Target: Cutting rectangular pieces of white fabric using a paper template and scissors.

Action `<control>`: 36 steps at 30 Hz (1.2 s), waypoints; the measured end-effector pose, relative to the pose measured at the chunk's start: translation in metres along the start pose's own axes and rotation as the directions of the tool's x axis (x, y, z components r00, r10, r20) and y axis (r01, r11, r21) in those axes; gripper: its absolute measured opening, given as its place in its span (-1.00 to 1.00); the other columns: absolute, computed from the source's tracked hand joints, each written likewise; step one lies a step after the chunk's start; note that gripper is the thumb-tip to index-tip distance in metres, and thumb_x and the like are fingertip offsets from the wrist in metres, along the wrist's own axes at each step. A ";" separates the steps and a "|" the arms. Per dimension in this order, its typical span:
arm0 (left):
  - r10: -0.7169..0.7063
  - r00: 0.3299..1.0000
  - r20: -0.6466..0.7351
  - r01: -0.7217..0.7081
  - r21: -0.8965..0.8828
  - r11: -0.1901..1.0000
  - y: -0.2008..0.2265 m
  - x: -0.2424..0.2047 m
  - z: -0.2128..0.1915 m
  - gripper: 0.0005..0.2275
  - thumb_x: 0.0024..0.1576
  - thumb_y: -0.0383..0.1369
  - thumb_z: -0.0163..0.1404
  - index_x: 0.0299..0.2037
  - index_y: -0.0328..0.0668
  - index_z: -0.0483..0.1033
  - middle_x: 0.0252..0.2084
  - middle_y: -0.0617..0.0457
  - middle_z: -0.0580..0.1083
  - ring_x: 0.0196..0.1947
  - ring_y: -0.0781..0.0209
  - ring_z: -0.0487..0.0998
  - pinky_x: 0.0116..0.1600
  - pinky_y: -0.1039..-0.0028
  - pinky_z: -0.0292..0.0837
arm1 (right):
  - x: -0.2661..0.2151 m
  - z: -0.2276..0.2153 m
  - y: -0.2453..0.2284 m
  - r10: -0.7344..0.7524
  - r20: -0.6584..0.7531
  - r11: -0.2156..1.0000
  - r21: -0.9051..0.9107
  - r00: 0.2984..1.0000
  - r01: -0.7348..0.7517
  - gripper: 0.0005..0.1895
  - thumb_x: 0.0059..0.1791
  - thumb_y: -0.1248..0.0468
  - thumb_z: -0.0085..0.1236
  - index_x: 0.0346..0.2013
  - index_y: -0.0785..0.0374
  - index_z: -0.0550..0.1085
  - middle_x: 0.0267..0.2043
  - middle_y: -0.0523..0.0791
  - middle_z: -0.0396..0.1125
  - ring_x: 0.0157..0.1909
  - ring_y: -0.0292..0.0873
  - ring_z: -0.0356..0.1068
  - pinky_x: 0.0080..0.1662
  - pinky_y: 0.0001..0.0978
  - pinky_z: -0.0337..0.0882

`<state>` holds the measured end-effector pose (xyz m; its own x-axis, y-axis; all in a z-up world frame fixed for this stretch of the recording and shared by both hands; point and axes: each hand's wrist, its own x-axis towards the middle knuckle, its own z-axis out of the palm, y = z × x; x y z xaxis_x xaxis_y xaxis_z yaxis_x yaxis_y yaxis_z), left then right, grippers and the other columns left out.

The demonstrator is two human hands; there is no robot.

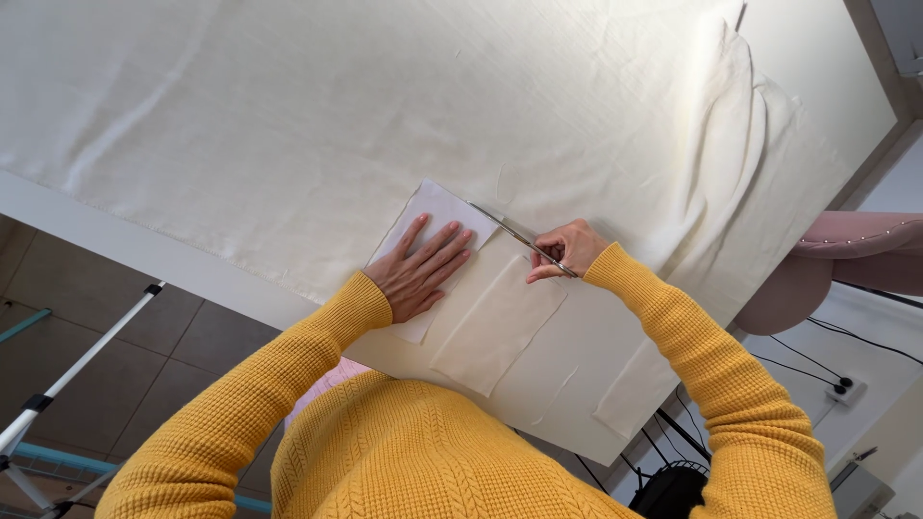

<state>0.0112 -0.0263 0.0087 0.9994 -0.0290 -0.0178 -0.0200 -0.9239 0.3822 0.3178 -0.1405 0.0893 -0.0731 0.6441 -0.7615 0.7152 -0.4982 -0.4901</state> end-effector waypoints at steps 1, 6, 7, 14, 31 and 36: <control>0.000 1.000 0.002 0.000 0.002 1.000 0.000 0.000 0.000 -0.33 0.27 0.03 -0.34 0.50 -0.21 -0.12 0.58 -0.01 -0.19 0.56 0.06 -0.25 0.52 -0.07 -0.46 | 0.002 0.000 -0.002 -0.033 -0.017 0.999 0.000 0.999 0.033 -0.60 -0.24 -0.03 0.50 -0.55 0.21 0.54 -0.70 -0.24 0.30 -0.61 -0.38 0.20 -0.49 -0.44 0.26; -0.003 1.000 -0.015 0.003 -0.011 1.000 -0.001 0.000 0.000 -0.33 0.27 0.04 -0.35 0.51 -0.18 -0.13 0.58 0.00 -0.20 0.56 0.06 -0.26 0.52 -0.06 -0.46 | 0.008 0.000 -0.003 -0.043 -0.028 0.999 -0.019 0.999 0.043 -0.58 -0.25 -0.04 0.50 -0.55 0.23 0.53 -0.70 -0.24 0.30 -0.60 -0.37 0.19 -0.48 -0.44 0.26; 0.001 1.000 -0.005 -0.001 -0.001 1.000 -0.001 0.000 -0.001 -0.33 0.28 0.04 -0.34 0.51 -0.19 -0.13 0.58 -0.01 -0.20 0.56 0.05 -0.26 0.52 -0.06 -0.46 | 0.008 0.000 -0.006 0.058 -0.007 0.998 0.012 0.998 -0.058 -0.56 -0.26 -0.04 0.50 -0.55 0.24 0.51 -0.70 -0.23 0.29 -0.62 -0.36 0.22 -0.50 -0.43 0.27; 0.006 0.999 -0.035 -0.006 0.006 1.000 -0.001 -0.001 0.005 -0.33 0.27 0.04 -0.34 0.51 -0.16 -0.14 0.58 0.01 -0.20 0.56 0.04 -0.25 0.52 -0.06 -0.45 | 0.013 -0.001 -0.007 -0.008 -0.024 1.000 -0.028 1.000 0.007 -0.57 -0.26 -0.04 0.51 -0.56 0.23 0.53 -0.71 -0.24 0.29 -0.61 -0.37 0.20 -0.49 -0.46 0.26; 0.006 1.000 -0.029 -0.007 -0.016 1.000 -0.001 -0.001 0.005 -0.30 0.25 0.05 -0.25 0.51 -0.17 -0.12 0.58 0.03 -0.18 0.56 0.02 -0.24 0.53 -0.07 -0.40 | 0.035 -0.006 -0.040 0.003 -0.010 1.000 0.026 1.000 -0.003 -0.61 -0.23 0.01 0.50 -0.57 0.23 0.53 -0.72 -0.24 0.27 -0.63 -0.39 0.18 -0.54 -0.46 0.22; 0.004 0.999 -0.042 -0.004 -0.002 1.000 0.000 -0.002 0.004 -0.29 0.25 0.05 -0.24 0.52 -0.17 -0.11 0.58 0.03 -0.17 0.56 0.01 -0.24 0.52 -0.08 -0.39 | 0.044 -0.003 -0.034 -0.089 -0.047 0.994 -0.071 0.995 0.085 -0.56 -0.24 -0.04 0.51 -0.59 0.24 0.52 -0.73 -0.24 0.26 -0.63 -0.38 0.18 -0.53 -0.46 0.23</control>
<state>0.0089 -0.0279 0.0054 0.9996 -0.0165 0.0222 -0.0238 -0.9232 0.3837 0.2926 -0.0936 0.0737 -0.1034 0.7126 -0.6939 0.7539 -0.3989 -0.5220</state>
